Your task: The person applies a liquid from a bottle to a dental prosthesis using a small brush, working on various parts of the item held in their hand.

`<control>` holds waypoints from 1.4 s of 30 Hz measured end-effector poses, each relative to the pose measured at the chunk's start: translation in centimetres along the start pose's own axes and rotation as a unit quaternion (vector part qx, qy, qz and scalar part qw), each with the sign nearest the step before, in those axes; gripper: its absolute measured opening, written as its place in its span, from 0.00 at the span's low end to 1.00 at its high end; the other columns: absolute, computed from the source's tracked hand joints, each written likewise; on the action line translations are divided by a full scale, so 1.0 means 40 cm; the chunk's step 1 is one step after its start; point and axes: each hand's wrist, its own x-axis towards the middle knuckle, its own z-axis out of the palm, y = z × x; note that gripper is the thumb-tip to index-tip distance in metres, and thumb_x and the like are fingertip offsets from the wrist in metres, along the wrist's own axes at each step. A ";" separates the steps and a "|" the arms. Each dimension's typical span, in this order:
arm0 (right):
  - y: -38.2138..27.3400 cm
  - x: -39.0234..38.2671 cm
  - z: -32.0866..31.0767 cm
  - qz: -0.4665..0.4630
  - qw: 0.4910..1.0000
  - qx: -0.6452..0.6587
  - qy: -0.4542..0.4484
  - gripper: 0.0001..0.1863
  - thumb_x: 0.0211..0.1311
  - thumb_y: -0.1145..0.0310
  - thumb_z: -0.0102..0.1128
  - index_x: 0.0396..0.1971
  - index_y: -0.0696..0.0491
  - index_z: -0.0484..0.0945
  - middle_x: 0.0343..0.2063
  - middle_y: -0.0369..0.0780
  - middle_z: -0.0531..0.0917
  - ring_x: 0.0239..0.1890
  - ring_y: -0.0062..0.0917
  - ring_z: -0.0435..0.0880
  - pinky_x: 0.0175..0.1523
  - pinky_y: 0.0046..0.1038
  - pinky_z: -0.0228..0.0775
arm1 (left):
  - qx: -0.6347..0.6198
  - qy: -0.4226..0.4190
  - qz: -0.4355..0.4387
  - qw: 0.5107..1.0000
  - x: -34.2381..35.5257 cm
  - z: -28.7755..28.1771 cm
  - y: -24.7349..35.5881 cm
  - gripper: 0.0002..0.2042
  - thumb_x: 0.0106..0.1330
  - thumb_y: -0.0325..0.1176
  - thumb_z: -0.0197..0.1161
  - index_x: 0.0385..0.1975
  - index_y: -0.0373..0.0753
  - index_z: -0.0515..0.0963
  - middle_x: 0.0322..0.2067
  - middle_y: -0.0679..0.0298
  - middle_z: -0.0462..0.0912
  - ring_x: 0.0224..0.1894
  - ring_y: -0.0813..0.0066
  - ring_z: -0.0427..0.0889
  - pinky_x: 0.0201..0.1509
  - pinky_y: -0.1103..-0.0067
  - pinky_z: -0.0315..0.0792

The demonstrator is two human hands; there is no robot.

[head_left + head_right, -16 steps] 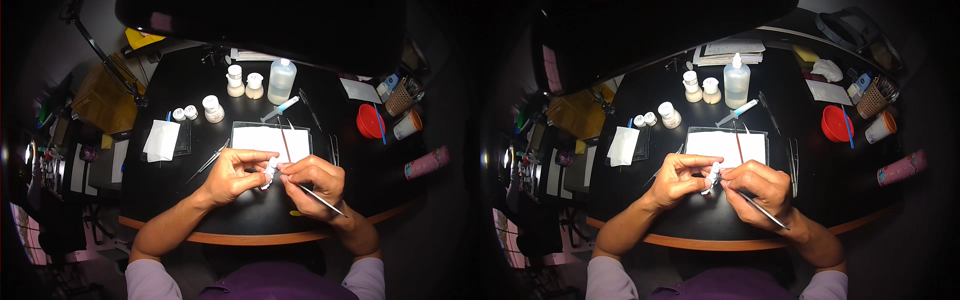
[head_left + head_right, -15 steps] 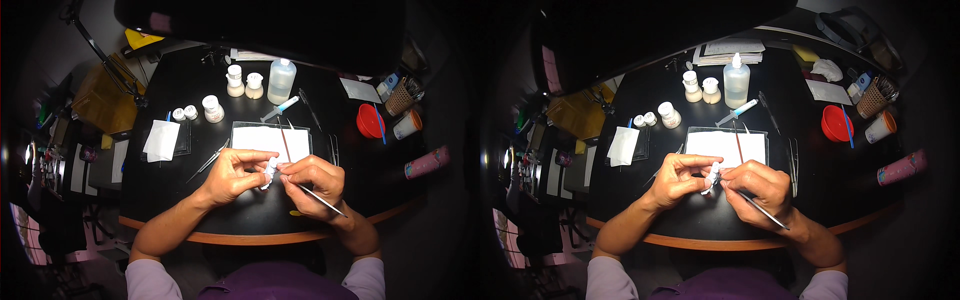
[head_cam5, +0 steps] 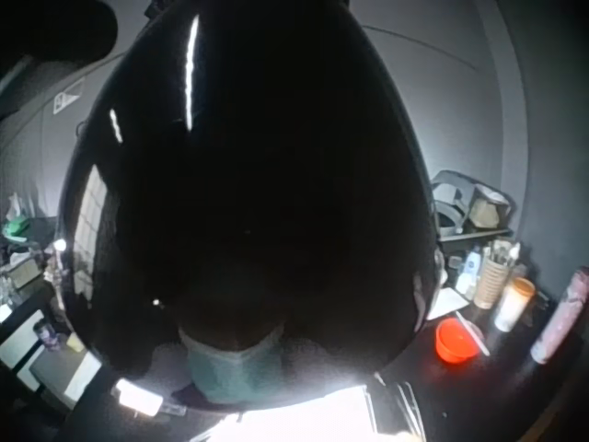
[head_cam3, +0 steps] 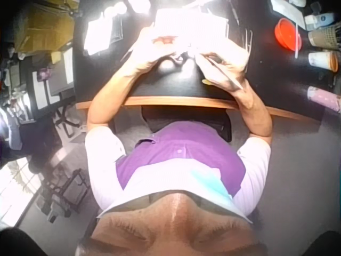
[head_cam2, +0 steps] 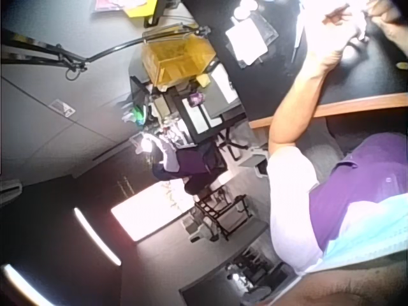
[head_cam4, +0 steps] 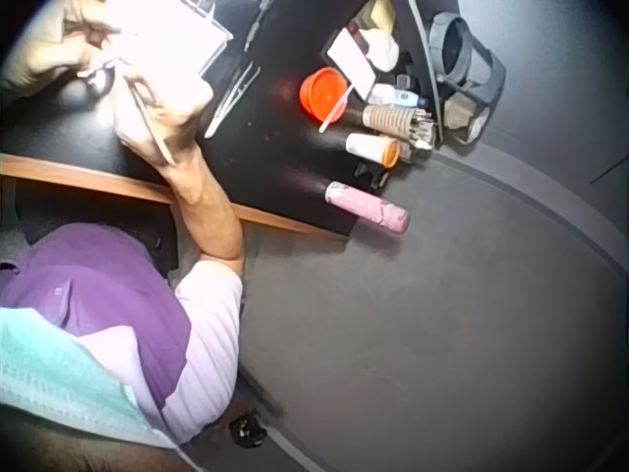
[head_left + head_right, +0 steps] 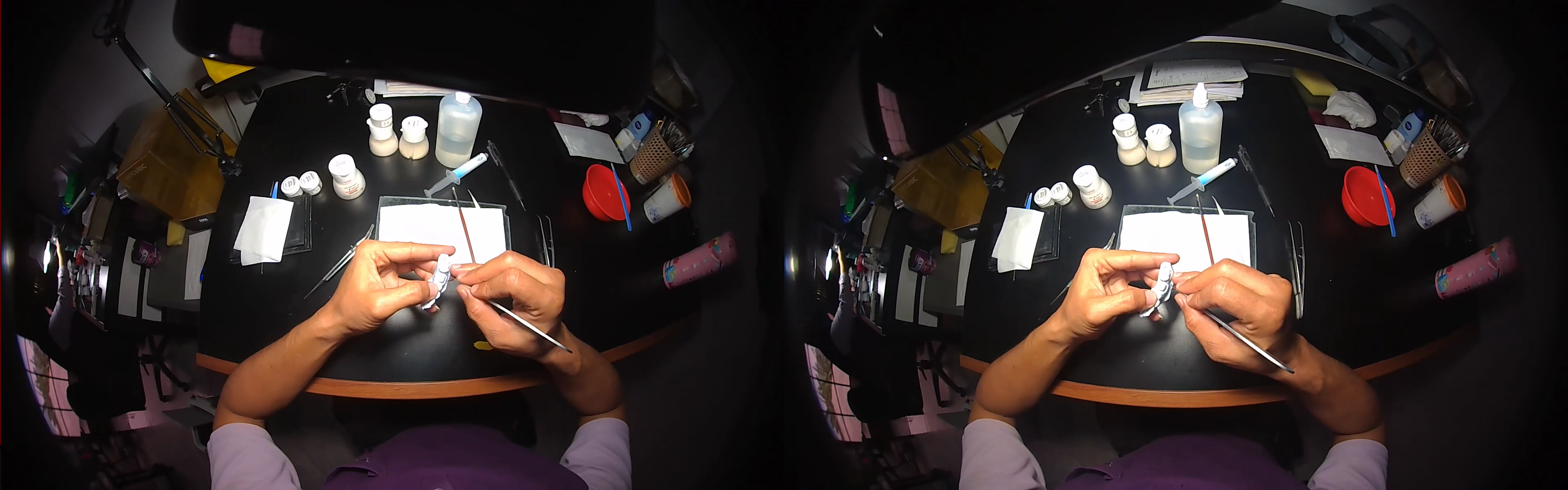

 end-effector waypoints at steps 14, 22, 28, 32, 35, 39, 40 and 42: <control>-0.001 -0.001 0.000 -0.006 1.000 0.001 0.016 0.11 0.51 0.88 0.71 0.27 0.59 0.77 0.29 0.47 0.87 0.38 0.35 0.92 0.48 0.34 0.88 | -0.020 -0.016 0.004 1.000 0.002 0.004 0.006 0.23 0.64 0.18 0.66 0.59 0.21 0.75 0.40 0.51 0.85 0.40 0.73 0.85 0.44 0.78 0.82; 0.001 0.001 0.002 -0.009 1.000 0.000 0.016 0.11 0.51 0.87 0.71 0.28 0.59 0.77 0.29 0.47 0.87 0.38 0.35 0.92 0.48 0.34 0.88 | -0.019 -0.015 0.009 1.000 0.004 0.006 0.012 0.22 0.64 0.19 0.65 0.60 0.20 0.75 0.42 0.49 0.86 0.40 0.72 0.85 0.45 0.77 0.83; -0.004 0.003 0.001 -0.010 1.000 0.003 0.012 0.11 0.50 0.88 0.71 0.28 0.59 0.78 0.29 0.47 0.87 0.38 0.35 0.92 0.48 0.34 0.88 | -0.021 -0.019 0.009 1.000 0.003 0.002 0.005 0.22 0.64 0.18 0.65 0.59 0.20 0.75 0.41 0.49 0.86 0.40 0.71 0.86 0.45 0.77 0.83; 0.003 -0.007 0.006 -0.010 1.000 -0.001 0.030 0.08 0.49 0.85 0.71 0.26 0.58 0.80 0.30 0.45 0.88 0.38 0.34 0.93 0.41 0.28 0.88 | -0.025 -0.022 0.008 0.999 0.001 0.006 0.004 0.22 0.65 0.18 0.64 0.59 0.21 0.75 0.42 0.49 0.86 0.40 0.71 0.86 0.46 0.77 0.83; 0.006 -0.005 0.008 -0.005 1.000 0.003 0.022 0.09 0.49 0.86 0.71 0.26 0.59 0.79 0.29 0.46 0.87 0.38 0.35 0.93 0.42 0.29 0.88 | -0.026 -0.026 0.008 0.999 0.006 -0.006 -0.003 0.22 0.65 0.18 0.64 0.60 0.22 0.75 0.43 0.49 0.86 0.41 0.71 0.86 0.48 0.77 0.83; -0.013 0.003 0.007 -0.001 1.000 0.011 0.016 0.10 0.49 0.86 0.71 0.24 0.58 0.78 0.26 0.46 0.87 0.35 0.35 0.92 0.45 0.34 0.89 | 0.008 -0.029 0.007 1.000 -0.007 -0.008 0.002 0.23 0.65 0.18 0.64 0.61 0.24 0.75 0.44 0.51 0.86 0.47 0.72 0.84 0.50 0.77 0.82; -0.015 0.008 0.006 -0.008 1.000 0.012 0.018 0.09 0.49 0.86 0.71 0.24 0.58 0.78 0.26 0.45 0.87 0.35 0.34 0.92 0.45 0.35 0.89 | 0.022 -0.024 0.019 0.999 -0.003 -0.007 0.003 0.23 0.65 0.18 0.64 0.62 0.25 0.75 0.44 0.52 0.85 0.47 0.73 0.84 0.50 0.77 0.82; -0.017 0.005 0.004 -0.012 0.999 0.014 0.028 0.09 0.49 0.86 0.70 0.23 0.58 0.78 0.26 0.44 0.87 0.33 0.31 0.91 0.46 0.36 0.89 | 0.019 -0.013 0.020 1.000 0.004 0.000 -0.004 0.23 0.65 0.18 0.64 0.62 0.26 0.75 0.43 0.55 0.84 0.46 0.74 0.84 0.51 0.77 0.82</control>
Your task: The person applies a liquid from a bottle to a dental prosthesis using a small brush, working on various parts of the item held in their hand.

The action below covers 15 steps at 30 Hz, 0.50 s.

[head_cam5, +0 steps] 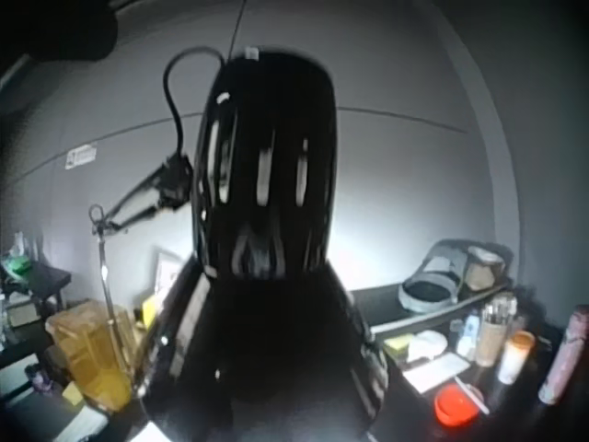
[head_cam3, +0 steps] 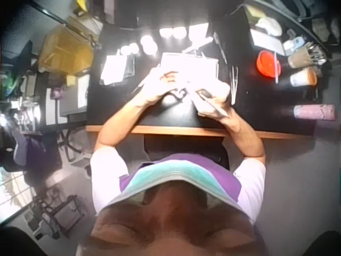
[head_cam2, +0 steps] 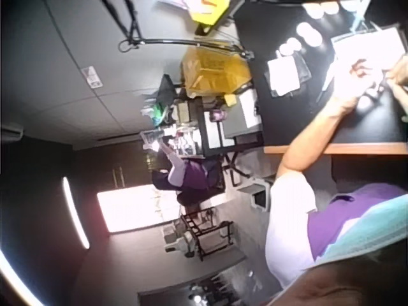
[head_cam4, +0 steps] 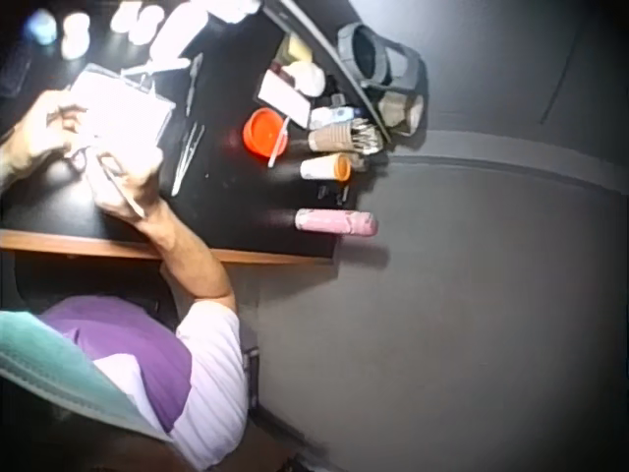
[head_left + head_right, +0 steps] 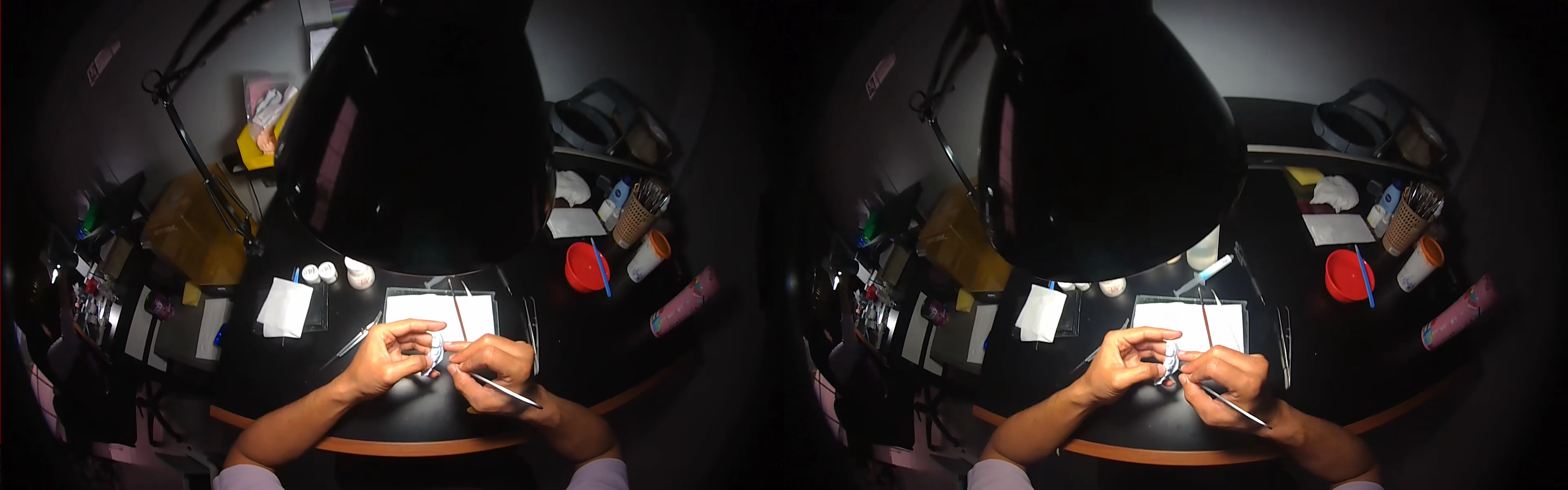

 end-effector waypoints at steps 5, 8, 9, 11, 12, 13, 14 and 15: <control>-0.015 0.015 -0.008 -0.022 1.000 0.006 0.020 0.09 0.51 0.86 0.71 0.26 0.58 0.78 0.26 0.44 0.87 0.35 0.33 0.92 0.45 0.32 0.88 | -0.031 0.019 -0.030 0.999 0.001 0.001 -0.012 0.22 0.67 0.19 0.63 0.63 0.29 0.74 0.44 0.57 0.84 0.44 0.75 0.85 0.51 0.78 0.83; 0.014 -0.009 0.008 0.016 0.999 0.029 0.041 0.08 0.52 0.83 0.72 0.27 0.59 0.79 0.28 0.45 0.87 0.36 0.33 0.92 0.40 0.28 0.85 | -0.030 0.018 -0.039 0.999 0.004 -0.012 -0.034 0.23 0.66 0.18 0.60 0.63 0.28 0.73 0.51 0.48 0.84 0.49 0.67 0.87 0.54 0.71 0.86; 0.016 -0.013 0.011 0.037 0.997 0.043 0.054 0.07 0.53 0.82 0.71 0.27 0.59 0.80 0.29 0.44 0.88 0.34 0.32 0.91 0.38 0.27 0.84 | -0.031 0.018 -0.040 0.999 0.005 -0.019 -0.042 0.23 0.67 0.19 0.60 0.63 0.28 0.73 0.52 0.48 0.84 0.49 0.67 0.86 0.54 0.70 0.86; 0.037 -0.019 0.012 0.006 0.998 -0.006 0.060 0.06 0.53 0.80 0.72 0.27 0.59 0.81 0.27 0.43 0.87 0.30 0.29 0.90 0.34 0.26 0.81 | -0.017 0.022 -0.025 0.999 0.009 -0.026 -0.033 0.22 0.68 0.20 0.61 0.63 0.28 0.73 0.51 0.49 0.84 0.50 0.67 0.86 0.53 0.71 0.86; 0.038 -0.016 0.010 -0.009 0.998 -0.026 0.060 0.06 0.53 0.78 0.73 0.26 0.59 0.81 0.26 0.43 0.87 0.28 0.28 0.89 0.32 0.26 0.80 | -0.005 0.028 -0.021 0.999 0.006 -0.030 -0.022 0.22 0.68 0.20 0.61 0.63 0.28 0.73 0.51 0.49 0.84 0.51 0.67 0.86 0.53 0.71 0.86; 0.029 -0.012 0.004 0.005 0.998 -0.044 0.047 0.06 0.53 0.78 0.73 0.26 0.58 0.81 0.25 0.43 0.87 0.28 0.27 0.89 0.32 0.26 0.79 | 0.006 0.035 -0.017 0.999 0.003 -0.038 -0.010 0.22 0.68 0.21 0.61 0.62 0.28 0.74 0.51 0.50 0.84 0.51 0.67 0.86 0.52 0.72 0.86; 0.020 -0.012 0.008 0.023 0.998 -0.051 0.024 0.07 0.54 0.77 0.73 0.25 0.57 0.81 0.25 0.43 0.87 0.28 0.26 0.88 0.33 0.25 0.78 | -0.007 0.042 0.000 0.999 -0.007 -0.052 -0.010 0.21 0.69 0.22 0.62 0.62 0.28 0.74 0.51 0.51 0.84 0.51 0.67 0.86 0.52 0.73 0.86; 0.008 -0.009 -0.007 0.039 0.997 -0.071 0.000 0.07 0.54 0.76 0.74 0.25 0.57 0.81 0.24 0.43 0.88 0.27 0.26 0.88 0.33 0.25 0.78 | -0.019 0.048 0.019 0.998 -0.003 -0.046 -0.012 0.22 0.69 0.23 0.64 0.62 0.29 0.74 0.51 0.52 0.84 0.52 0.68 0.86 0.52 0.73 0.86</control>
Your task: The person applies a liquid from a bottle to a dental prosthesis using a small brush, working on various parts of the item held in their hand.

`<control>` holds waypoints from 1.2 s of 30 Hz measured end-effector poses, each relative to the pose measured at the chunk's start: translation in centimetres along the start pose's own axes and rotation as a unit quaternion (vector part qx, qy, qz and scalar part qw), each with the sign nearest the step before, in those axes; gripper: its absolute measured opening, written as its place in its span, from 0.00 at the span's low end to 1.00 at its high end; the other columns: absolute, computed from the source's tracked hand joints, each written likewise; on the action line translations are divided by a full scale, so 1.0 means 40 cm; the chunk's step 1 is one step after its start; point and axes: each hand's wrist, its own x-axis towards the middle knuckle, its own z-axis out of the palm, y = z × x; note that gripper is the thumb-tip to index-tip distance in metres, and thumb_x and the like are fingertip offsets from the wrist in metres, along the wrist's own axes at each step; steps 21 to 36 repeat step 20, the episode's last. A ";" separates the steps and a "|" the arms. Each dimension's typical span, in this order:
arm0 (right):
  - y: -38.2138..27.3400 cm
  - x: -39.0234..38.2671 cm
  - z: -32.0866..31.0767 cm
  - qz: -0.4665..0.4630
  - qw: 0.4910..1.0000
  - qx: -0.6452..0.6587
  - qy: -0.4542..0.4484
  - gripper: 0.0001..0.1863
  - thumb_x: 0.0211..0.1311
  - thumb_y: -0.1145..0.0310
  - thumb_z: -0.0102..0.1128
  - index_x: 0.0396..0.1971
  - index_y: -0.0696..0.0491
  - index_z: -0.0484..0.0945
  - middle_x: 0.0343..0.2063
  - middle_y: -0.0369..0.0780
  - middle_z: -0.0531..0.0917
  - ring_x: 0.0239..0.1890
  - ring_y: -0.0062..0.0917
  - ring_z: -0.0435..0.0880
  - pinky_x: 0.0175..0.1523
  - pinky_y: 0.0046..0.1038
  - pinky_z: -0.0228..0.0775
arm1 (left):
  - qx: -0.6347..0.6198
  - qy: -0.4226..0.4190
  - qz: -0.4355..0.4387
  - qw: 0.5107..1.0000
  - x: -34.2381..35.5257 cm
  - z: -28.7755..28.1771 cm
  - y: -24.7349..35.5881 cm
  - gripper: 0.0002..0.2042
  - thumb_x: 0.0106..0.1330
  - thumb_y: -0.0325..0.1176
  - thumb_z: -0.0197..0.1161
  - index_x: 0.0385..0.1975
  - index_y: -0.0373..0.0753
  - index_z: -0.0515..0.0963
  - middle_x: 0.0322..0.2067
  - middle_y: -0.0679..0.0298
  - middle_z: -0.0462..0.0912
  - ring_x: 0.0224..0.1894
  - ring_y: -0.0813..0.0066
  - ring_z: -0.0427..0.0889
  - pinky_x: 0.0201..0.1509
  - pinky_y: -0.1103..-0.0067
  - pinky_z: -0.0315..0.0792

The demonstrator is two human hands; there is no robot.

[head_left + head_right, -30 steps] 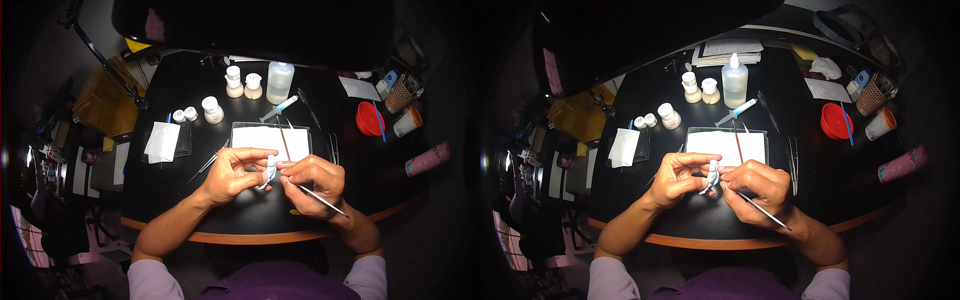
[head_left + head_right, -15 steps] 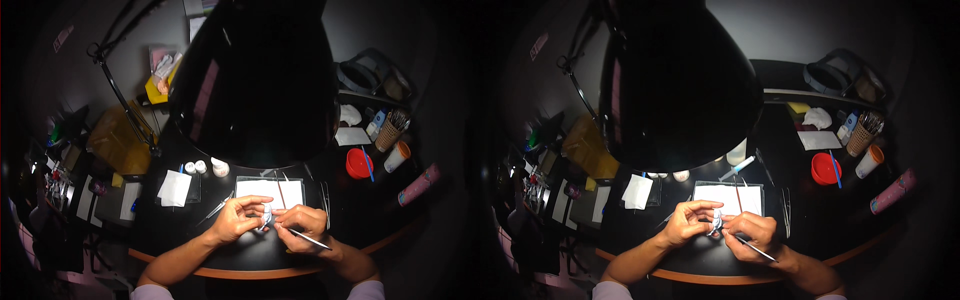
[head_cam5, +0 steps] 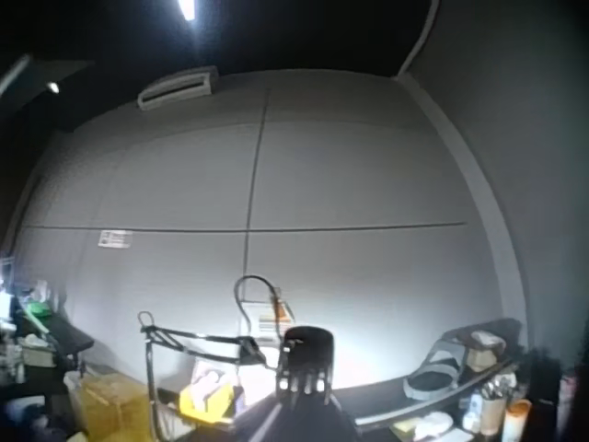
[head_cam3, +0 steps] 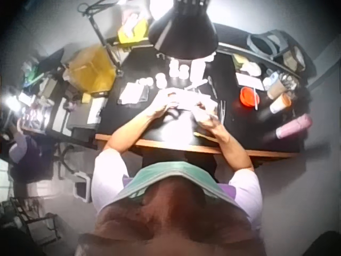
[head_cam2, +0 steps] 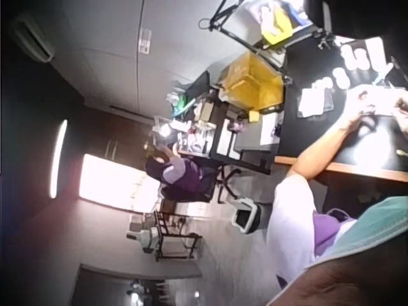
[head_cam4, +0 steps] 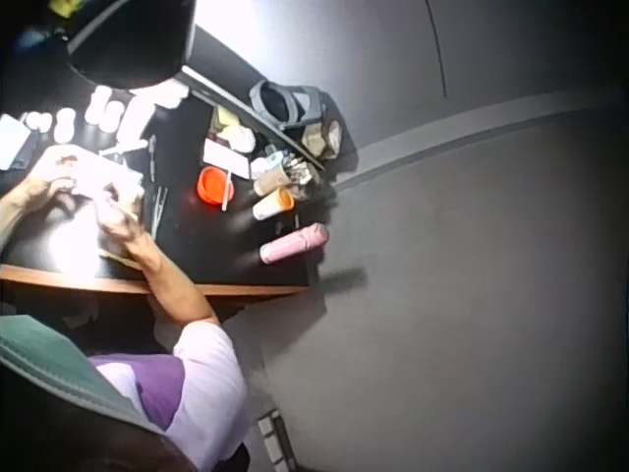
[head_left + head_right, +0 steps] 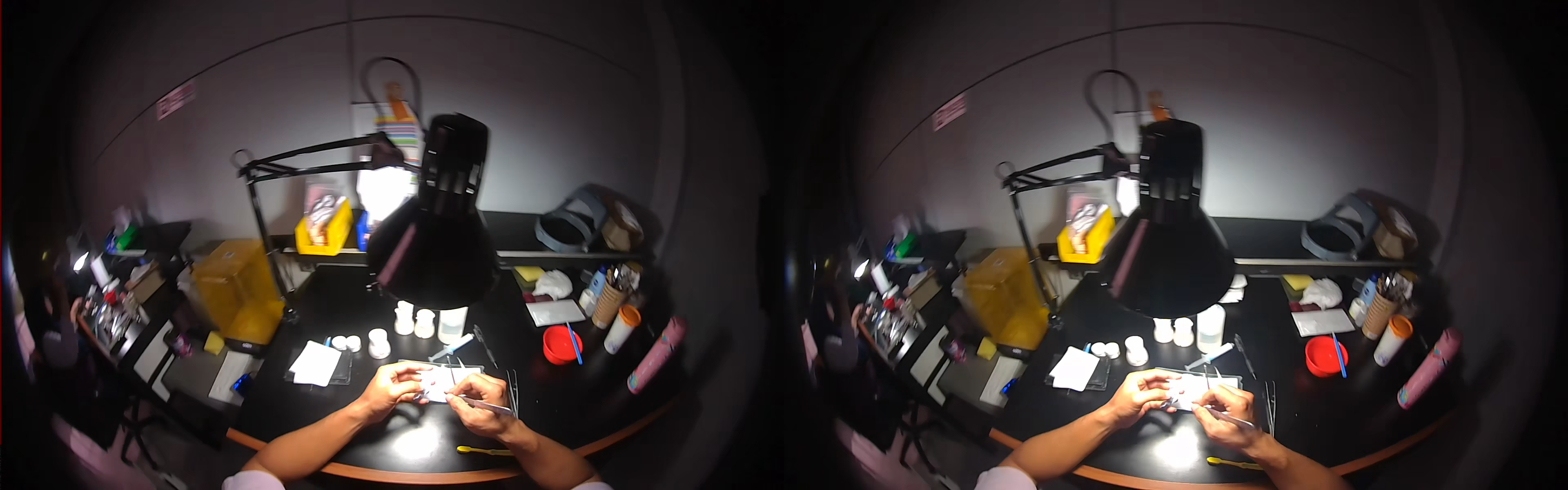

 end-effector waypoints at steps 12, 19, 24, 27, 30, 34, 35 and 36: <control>-0.002 -0.021 0.062 -0.020 0.990 -0.004 -0.140 0.10 0.69 0.71 0.61 0.28 0.58 0.81 0.21 0.44 0.82 0.21 0.33 0.84 0.29 0.32 0.75 | 0.090 0.060 0.142 0.984 0.035 -0.038 -0.025 0.20 0.66 0.22 0.65 0.59 0.31 0.78 0.39 0.57 0.87 0.39 0.74 0.88 0.48 0.76 0.85; -0.015 -0.036 0.049 -0.004 0.992 0.050 -0.113 0.18 0.78 0.68 0.50 0.28 0.58 0.84 0.21 0.43 0.85 0.21 0.27 0.88 0.26 0.26 0.77 | 0.325 0.215 0.269 0.881 0.066 -0.047 -0.059 0.16 0.64 0.26 0.69 0.52 0.36 0.84 0.37 0.59 0.89 0.36 0.75 0.89 0.40 0.77 0.87; -0.024 -0.031 0.036 -0.011 0.993 0.047 -0.111 0.18 0.78 0.68 0.50 0.28 0.58 0.84 0.21 0.43 0.85 0.21 0.27 0.88 0.26 0.26 0.77 | 0.306 0.209 0.287 0.884 0.056 -0.060 -0.068 0.16 0.65 0.28 0.70 0.53 0.36 0.84 0.37 0.59 0.89 0.37 0.74 0.90 0.41 0.77 0.87; -0.024 -0.031 0.036 -0.011 0.993 0.047 -0.111 0.18 0.78 0.68 0.50 0.28 0.58 0.84 0.21 0.43 0.85 0.21 0.27 0.88 0.26 0.26 0.77 | 0.306 0.209 0.287 0.884 0.056 -0.060 -0.068 0.16 0.65 0.28 0.70 0.53 0.36 0.84 0.37 0.59 0.89 0.37 0.74 0.90 0.41 0.77 0.87; -0.024 -0.031 0.036 -0.011 0.993 0.047 -0.111 0.18 0.78 0.68 0.50 0.28 0.58 0.84 0.21 0.43 0.85 0.21 0.27 0.88 0.26 0.26 0.77 | 0.306 0.209 0.287 0.884 0.056 -0.060 -0.068 0.16 0.65 0.28 0.70 0.53 0.36 0.84 0.37 0.59 0.89 0.37 0.74 0.90 0.41 0.77 0.87; -0.024 -0.031 0.036 -0.011 0.993 0.047 -0.111 0.18 0.78 0.68 0.50 0.28 0.58 0.84 0.21 0.43 0.85 0.21 0.27 0.88 0.26 0.26 0.77 | 0.306 0.209 0.287 0.884 0.056 -0.060 -0.068 0.16 0.65 0.28 0.70 0.53 0.36 0.84 0.37 0.59 0.89 0.37 0.74 0.90 0.41 0.77 0.87; -0.024 -0.031 0.036 -0.011 0.993 0.047 -0.111 0.18 0.78 0.68 0.50 0.28 0.58 0.84 0.21 0.43 0.85 0.21 0.27 0.88 0.26 0.26 0.77 | 0.306 0.209 0.287 0.884 0.056 -0.060 -0.068 0.16 0.65 0.28 0.70 0.53 0.36 0.84 0.37 0.59 0.89 0.37 0.74 0.90 0.41 0.77 0.87; -0.024 -0.031 0.036 -0.011 0.993 0.047 -0.111 0.18 0.78 0.68 0.50 0.28 0.58 0.84 0.21 0.43 0.85 0.21 0.27 0.88 0.26 0.26 0.77 | 0.306 0.209 0.287 0.884 0.056 -0.060 -0.068 0.16 0.65 0.28 0.70 0.53 0.36 0.84 0.37 0.59 0.89 0.37 0.74 0.90 0.41 0.77 0.87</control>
